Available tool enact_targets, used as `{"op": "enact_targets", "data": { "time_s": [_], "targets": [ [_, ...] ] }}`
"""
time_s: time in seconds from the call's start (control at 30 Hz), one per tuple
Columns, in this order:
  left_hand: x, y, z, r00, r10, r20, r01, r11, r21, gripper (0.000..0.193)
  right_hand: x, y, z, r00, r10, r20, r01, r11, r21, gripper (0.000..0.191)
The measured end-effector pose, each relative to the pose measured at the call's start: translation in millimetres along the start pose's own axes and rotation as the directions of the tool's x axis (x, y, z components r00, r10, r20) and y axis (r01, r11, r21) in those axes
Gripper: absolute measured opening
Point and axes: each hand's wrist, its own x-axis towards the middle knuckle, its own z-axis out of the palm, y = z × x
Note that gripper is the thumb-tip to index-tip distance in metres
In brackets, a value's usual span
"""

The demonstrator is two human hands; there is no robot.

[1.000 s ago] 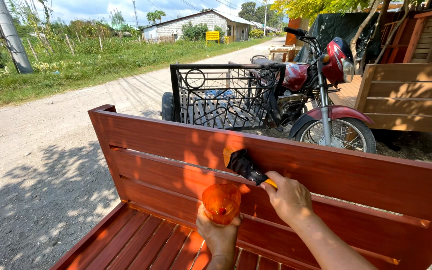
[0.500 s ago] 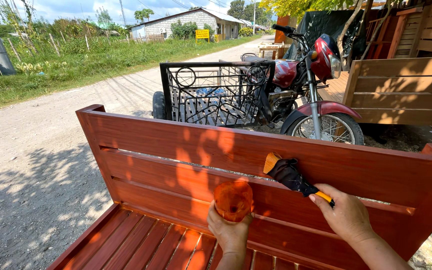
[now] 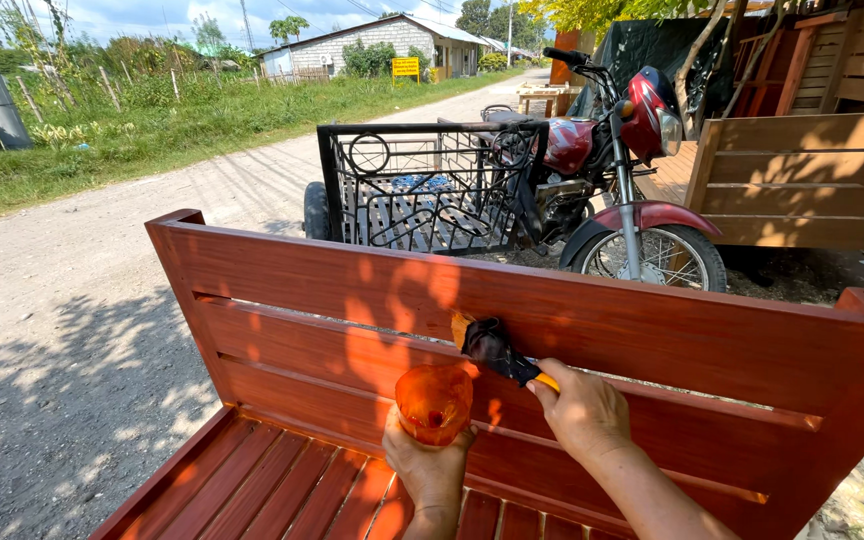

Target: The person applies reddish-brown stain to a wooden bed frame using a brush. They dip the brush into a plastic container and coat the slats and side rails of the headboard and footboard.

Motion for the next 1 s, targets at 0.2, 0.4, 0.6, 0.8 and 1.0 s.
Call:
{"op": "enact_targets", "data": {
  "time_s": [0.2, 0.4, 0.6, 0.8, 1.0],
  "targets": [
    [-20.7, 1.3, 17.7, 0.999, -0.025, 0.044, 0.025, 1.000, -0.003, 0.112, -35.4, 78.2, -30.4, 0.977, 0.212, -0.023, -0.213, 0.970, -0.115, 0.038],
    [-44.2, 13.5, 23.8, 0.997, -0.021, 0.080, 0.022, 1.000, -0.008, 0.114, -65.0, 157.1, -63.4, 0.918, 0.393, -0.057, -0.397, 0.901, -0.175, 0.041],
    [-59.4, 28.2, 26.2, 0.982, -0.079, 0.173, 0.072, 0.996, 0.046, 0.113, -81.3, 258.3, -71.3, 0.810, 0.573, -0.128, -0.586, 0.777, -0.230, 0.042],
    [-65.7, 37.2, 23.3, 0.950, -0.144, 0.278, 0.127, 0.989, 0.078, 0.116, -117.2, 327.2, -72.6, 0.834, 0.521, -0.181, -0.551, 0.805, -0.220, 0.044],
    [-70.1, 29.9, 25.0, 0.964, -0.123, 0.234, 0.113, 0.992, 0.056, 0.115, -130.0, 232.6, -73.3, 0.774, 0.628, -0.075, -0.632, 0.764, -0.126, 0.038]
  ]
}}
